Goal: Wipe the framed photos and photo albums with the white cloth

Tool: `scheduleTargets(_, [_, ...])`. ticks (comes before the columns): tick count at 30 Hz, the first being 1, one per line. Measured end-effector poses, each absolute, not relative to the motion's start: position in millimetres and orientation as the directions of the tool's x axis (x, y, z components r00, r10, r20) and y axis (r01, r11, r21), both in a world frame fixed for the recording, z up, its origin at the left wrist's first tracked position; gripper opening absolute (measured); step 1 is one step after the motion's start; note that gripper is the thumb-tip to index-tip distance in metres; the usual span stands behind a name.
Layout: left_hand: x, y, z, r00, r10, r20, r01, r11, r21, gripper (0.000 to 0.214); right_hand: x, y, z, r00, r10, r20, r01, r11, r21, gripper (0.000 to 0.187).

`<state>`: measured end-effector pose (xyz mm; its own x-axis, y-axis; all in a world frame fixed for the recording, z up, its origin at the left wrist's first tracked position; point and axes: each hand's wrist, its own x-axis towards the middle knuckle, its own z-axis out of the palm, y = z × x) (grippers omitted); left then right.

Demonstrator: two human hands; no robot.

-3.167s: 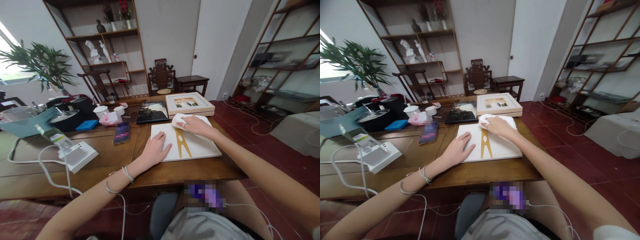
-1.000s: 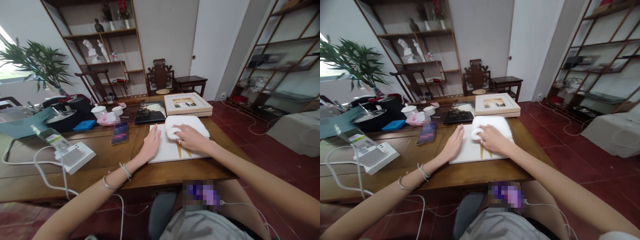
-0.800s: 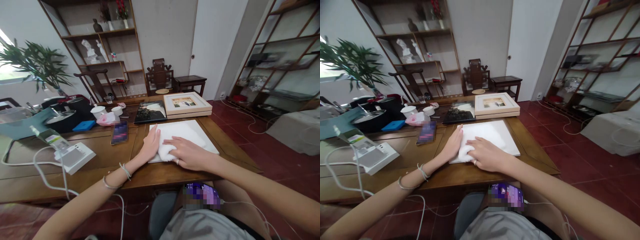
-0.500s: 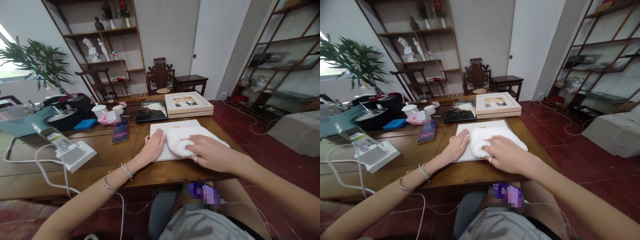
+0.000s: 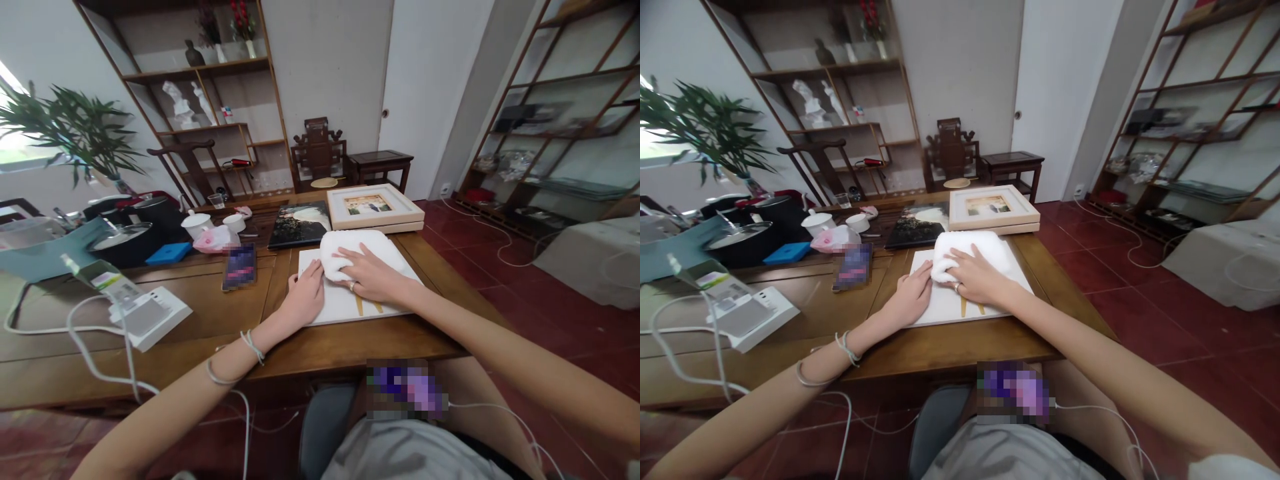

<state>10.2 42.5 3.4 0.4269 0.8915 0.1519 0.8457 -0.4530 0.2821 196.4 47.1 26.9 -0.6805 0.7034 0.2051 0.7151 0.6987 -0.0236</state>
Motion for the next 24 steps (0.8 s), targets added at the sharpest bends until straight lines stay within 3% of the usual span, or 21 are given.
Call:
scheduleTargets(11, [11.2,40.6,6.8,0.427,0.898,0.104,0.866,-0.439,0.238,0.047,220.1,-44.9,24.1,-0.749,0.629,0.209,0.617,0.776,-0.127,0.031])
scheduleTargets(24, [11.2,41.4,5.7,0.421,0.899,0.123,0.868,-0.439,0.232,0.045,225.6,55.1,30.4,-0.64,0.729,0.244,0.704,0.683,-0.196,0.031])
